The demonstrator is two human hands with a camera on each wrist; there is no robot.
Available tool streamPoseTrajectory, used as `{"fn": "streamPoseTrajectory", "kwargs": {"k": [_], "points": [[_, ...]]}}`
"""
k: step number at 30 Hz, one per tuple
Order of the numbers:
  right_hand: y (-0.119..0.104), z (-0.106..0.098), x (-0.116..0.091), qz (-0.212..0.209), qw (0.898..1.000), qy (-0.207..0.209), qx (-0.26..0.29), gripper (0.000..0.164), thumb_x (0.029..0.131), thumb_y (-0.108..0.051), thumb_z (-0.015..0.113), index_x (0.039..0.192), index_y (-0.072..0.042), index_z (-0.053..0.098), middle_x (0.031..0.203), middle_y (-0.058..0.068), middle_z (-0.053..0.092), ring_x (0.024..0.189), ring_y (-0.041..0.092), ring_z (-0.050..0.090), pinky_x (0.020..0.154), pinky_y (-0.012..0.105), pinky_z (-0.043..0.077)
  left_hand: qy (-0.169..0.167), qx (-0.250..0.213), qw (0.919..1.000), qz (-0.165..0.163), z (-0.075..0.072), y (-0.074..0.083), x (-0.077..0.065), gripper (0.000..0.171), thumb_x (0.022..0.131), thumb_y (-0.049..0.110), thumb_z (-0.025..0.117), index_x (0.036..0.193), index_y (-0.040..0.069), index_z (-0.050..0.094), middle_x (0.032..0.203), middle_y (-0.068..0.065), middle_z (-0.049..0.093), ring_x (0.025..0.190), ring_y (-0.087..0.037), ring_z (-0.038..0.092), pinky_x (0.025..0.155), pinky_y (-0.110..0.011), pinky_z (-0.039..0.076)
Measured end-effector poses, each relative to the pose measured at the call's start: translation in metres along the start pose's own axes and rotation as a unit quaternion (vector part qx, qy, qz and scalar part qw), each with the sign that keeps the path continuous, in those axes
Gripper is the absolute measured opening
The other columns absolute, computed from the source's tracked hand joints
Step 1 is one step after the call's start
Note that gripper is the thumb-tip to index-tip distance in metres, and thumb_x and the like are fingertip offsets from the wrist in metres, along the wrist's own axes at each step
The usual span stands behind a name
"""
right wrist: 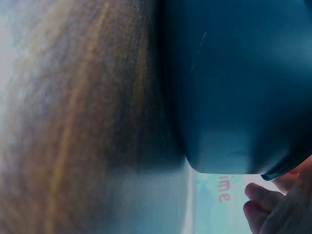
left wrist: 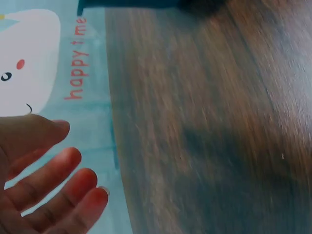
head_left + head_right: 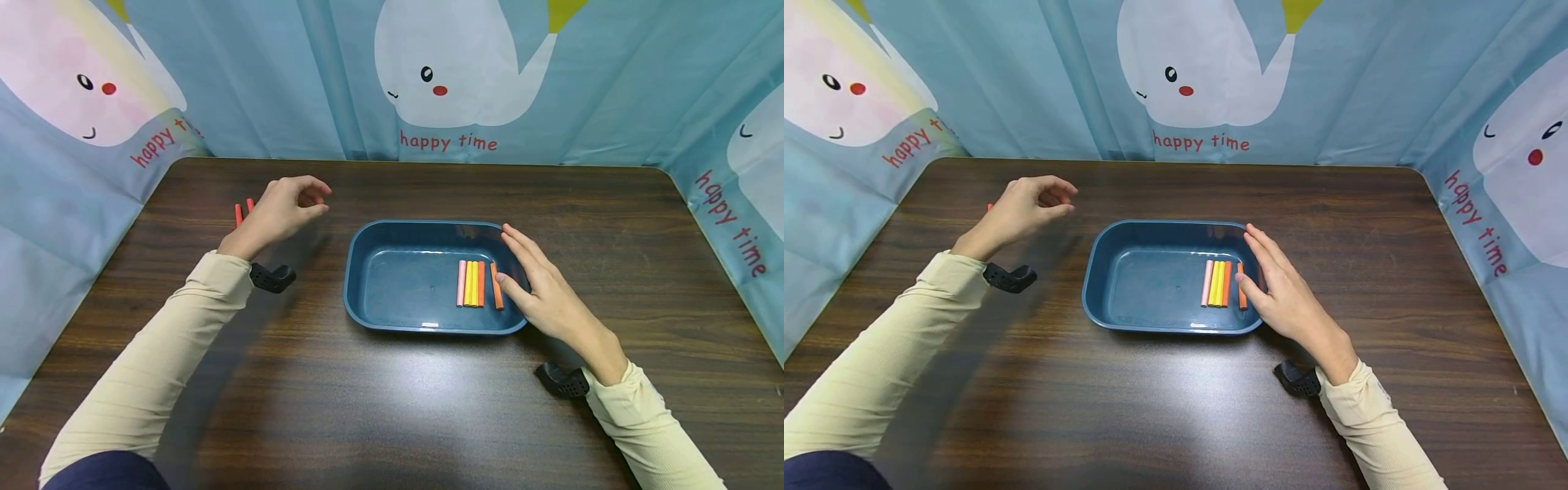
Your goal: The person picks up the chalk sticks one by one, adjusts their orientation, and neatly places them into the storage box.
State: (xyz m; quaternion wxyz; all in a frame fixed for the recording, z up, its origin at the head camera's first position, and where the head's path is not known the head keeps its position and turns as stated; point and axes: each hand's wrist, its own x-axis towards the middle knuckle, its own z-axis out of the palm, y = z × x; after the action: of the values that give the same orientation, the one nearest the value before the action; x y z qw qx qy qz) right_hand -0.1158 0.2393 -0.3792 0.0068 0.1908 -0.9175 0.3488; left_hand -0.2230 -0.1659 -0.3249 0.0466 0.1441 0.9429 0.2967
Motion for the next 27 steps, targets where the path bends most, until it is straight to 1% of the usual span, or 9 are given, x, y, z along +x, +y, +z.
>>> {"fn": "streamPoseTrajectory", "kwargs": {"k": [3, 6, 8, 11, 14, 18, 21, 24, 27], "points": [[0.000, 0.000, 0.000, -0.002, 1.000, 0.001, -0.002, 0.065, 0.100, -0.020, 0.056, 0.156, -0.003, 0.026, 0.164, 0.011, 0.022, 0.149, 0.036, 0.027, 0.111, 0.065, 0.029, -0.004, 0.009, 0.9999, 0.006, -0.001, -0.007, 0.002, 0.030, 0.095, 0.010, 0.063, 0.124, 0.006, 0.064, 0.106, -0.017, 0.068, 0.096, -0.029, 0.067, 0.085, -0.043, 0.049], [0.000, 0.000, 0.000, -0.003, 1.000, 0.002, -0.004, 0.065, 0.100, -0.020, 0.056, 0.156, -0.003, 0.026, 0.164, 0.011, 0.022, 0.149, 0.036, 0.027, 0.111, 0.065, 0.029, -0.006, 0.019, 0.9998, 0.003, -0.002, -0.013, 0.003, 0.031, 0.095, 0.009, 0.063, 0.126, 0.006, 0.062, 0.109, -0.017, 0.068, 0.099, -0.030, 0.067, 0.087, -0.044, 0.050], [0.001, 0.001, 0.000, -0.003, 1.000, 0.002, -0.005, 0.065, 0.100, -0.019, 0.056, 0.156, -0.003, 0.027, 0.164, 0.011, 0.022, 0.149, 0.036, 0.027, 0.111, 0.065, 0.030, -0.007, 0.025, 0.9997, -0.002, -0.003, -0.017, 0.003, 0.032, 0.095, 0.008, 0.063, 0.127, 0.004, 0.061, 0.112, -0.018, 0.067, 0.101, -0.031, 0.066, 0.088, -0.046, 0.050], [0.001, 0.001, 0.000, -0.002, 1.000, 0.002, -0.005, 0.065, 0.100, -0.020, 0.057, 0.156, -0.003, 0.027, 0.165, 0.010, 0.022, 0.149, 0.035, 0.027, 0.111, 0.065, 0.030, 0.003, 0.038, 0.9991, -0.021, -0.005, -0.023, 0.002, 0.033, 0.096, 0.008, 0.062, 0.128, 0.002, 0.060, 0.115, -0.020, 0.066, 0.103, -0.033, 0.065, 0.088, -0.047, 0.050], [0.001, 0.001, 0.000, -0.003, 1.000, 0.003, -0.006, 0.065, 0.100, -0.020, 0.057, 0.155, -0.003, 0.027, 0.165, 0.009, 0.022, 0.149, 0.035, 0.027, 0.111, 0.065, 0.030, 0.016, 0.044, 0.9979, -0.046, -0.008, -0.028, 0.000, 0.034, 0.097, 0.009, 0.062, 0.129, 0.000, 0.059, 0.115, -0.024, 0.066, 0.094, -0.036, 0.067, 0.078, -0.045, 0.054], [0.002, 0.001, 0.000, -0.003, 1.000, 0.005, -0.006, 0.065, 0.099, -0.020, 0.057, 0.155, -0.004, 0.028, 0.165, 0.009, 0.022, 0.149, 0.034, 0.027, 0.111, 0.064, 0.030, 0.021, 0.051, 0.9959, -0.072, -0.010, -0.037, 0.000, 0.036, 0.097, 0.012, 0.061, 0.131, 0.000, 0.058, 0.113, -0.025, 0.065, 0.075, -0.035, 0.069, 0.065, -0.037, 0.052], [0.001, 0.001, 0.000, 0.001, 1.000, 0.003, -0.006, 0.066, 0.099, -0.019, 0.058, 0.156, -0.004, 0.027, 0.165, 0.009, 0.021, 0.149, 0.034, 0.027, 0.111, 0.065, 0.030, 0.020, 0.057, 0.9946, -0.084, -0.010, -0.044, 0.000, 0.038, 0.097, 0.013, 0.061, 0.133, 0.000, 0.057, 0.108, -0.025, 0.065, 0.071, -0.033, 0.069, 0.071, -0.039, 0.049], [0.001, 0.001, 0.000, 0.004, 1.000, 0.001, -0.006, 0.067, 0.099, -0.019, 0.058, 0.156, -0.004, 0.027, 0.165, 0.009, 0.021, 0.149, 0.034, 0.027, 0.111, 0.065, 0.030, 0.018, 0.059, 0.9938, -0.092, -0.009, -0.052, 0.002, 0.039, 0.097, 0.012, 0.061, 0.133, -0.001, 0.056, 0.110, -0.026, 0.065, 0.074, -0.033, 0.068, 0.081, -0.048, 0.049], [0.001, 0.001, 0.000, 0.005, 1.000, 0.000, -0.005, 0.067, 0.099, -0.018, 0.058, 0.156, -0.004, 0.026, 0.165, 0.010, 0.021, 0.149, 0.035, 0.027, 0.111, 0.066, 0.030, 0.008, 0.066, 0.9930, -0.098, -0.009, -0.058, 0.003, 0.040, 0.097, 0.012, 0.062, 0.133, -0.002, 0.055, 0.114, -0.028, 0.064, 0.079, -0.033, 0.069, 0.087, -0.052, 0.049]]}}
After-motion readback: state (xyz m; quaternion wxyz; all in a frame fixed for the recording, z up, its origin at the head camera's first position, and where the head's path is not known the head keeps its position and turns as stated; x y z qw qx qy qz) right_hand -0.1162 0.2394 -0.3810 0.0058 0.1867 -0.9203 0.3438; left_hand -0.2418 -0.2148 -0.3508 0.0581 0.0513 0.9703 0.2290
